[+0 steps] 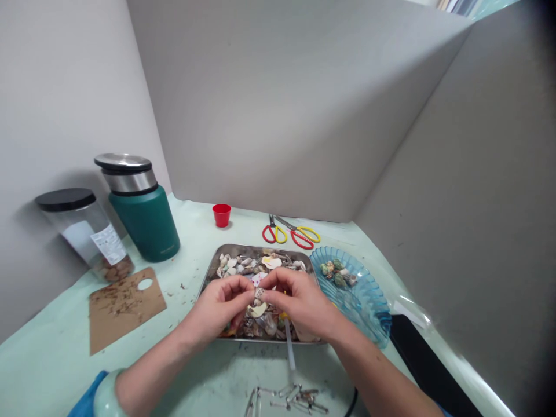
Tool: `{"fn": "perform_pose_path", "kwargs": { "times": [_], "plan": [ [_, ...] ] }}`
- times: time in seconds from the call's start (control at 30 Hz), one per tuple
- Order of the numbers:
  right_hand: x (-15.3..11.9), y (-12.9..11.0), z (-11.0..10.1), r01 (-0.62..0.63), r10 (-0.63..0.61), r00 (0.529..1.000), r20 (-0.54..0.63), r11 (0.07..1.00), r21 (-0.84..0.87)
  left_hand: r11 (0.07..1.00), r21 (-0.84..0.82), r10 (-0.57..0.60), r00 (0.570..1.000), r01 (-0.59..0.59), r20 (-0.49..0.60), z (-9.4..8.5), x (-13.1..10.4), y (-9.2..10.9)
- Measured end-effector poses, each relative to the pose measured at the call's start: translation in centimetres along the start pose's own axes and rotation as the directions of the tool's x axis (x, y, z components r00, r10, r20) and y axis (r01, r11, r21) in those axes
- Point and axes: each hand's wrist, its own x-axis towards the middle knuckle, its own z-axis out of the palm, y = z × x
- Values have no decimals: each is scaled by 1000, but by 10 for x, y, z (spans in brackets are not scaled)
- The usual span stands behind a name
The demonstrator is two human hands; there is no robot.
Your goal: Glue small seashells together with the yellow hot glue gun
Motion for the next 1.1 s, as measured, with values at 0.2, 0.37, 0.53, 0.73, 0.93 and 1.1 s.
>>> {"fn": "perform_pose_path", "kwargs": {
  "times": [0.2, 0.37, 0.53, 0.73, 0.93, 1.1],
  "plan": [
    [0, 2, 0, -2, 2, 1000, 14, 1000, 5, 1000, 7, 10, 1000, -10, 2, 2, 0, 2],
    [1, 1, -1, -20, 20, 1000, 21, 1000, -5, 1000, 24, 6, 1000, -6, 3, 1, 1, -1],
    [1, 2, -1, -14, 14, 1000, 22, 1000, -11, 1000, -2, 6, 999, -6, 32, 0, 2, -4],
    [1, 3, 0, -3, 4, 1000, 26, 1000, -6, 1000, 20, 3, 1000, -3, 18, 1, 2, -1],
    [0, 3, 1, 3, -2, 1000, 25, 999, -33, 1000, 3, -3, 1000, 3, 19, -1, 1, -2],
    [-4, -3, -8, 64, -61, 998, 28, 993, -99, 991, -134, -19, 999, 22, 29, -1, 2, -3]
  ]
}}
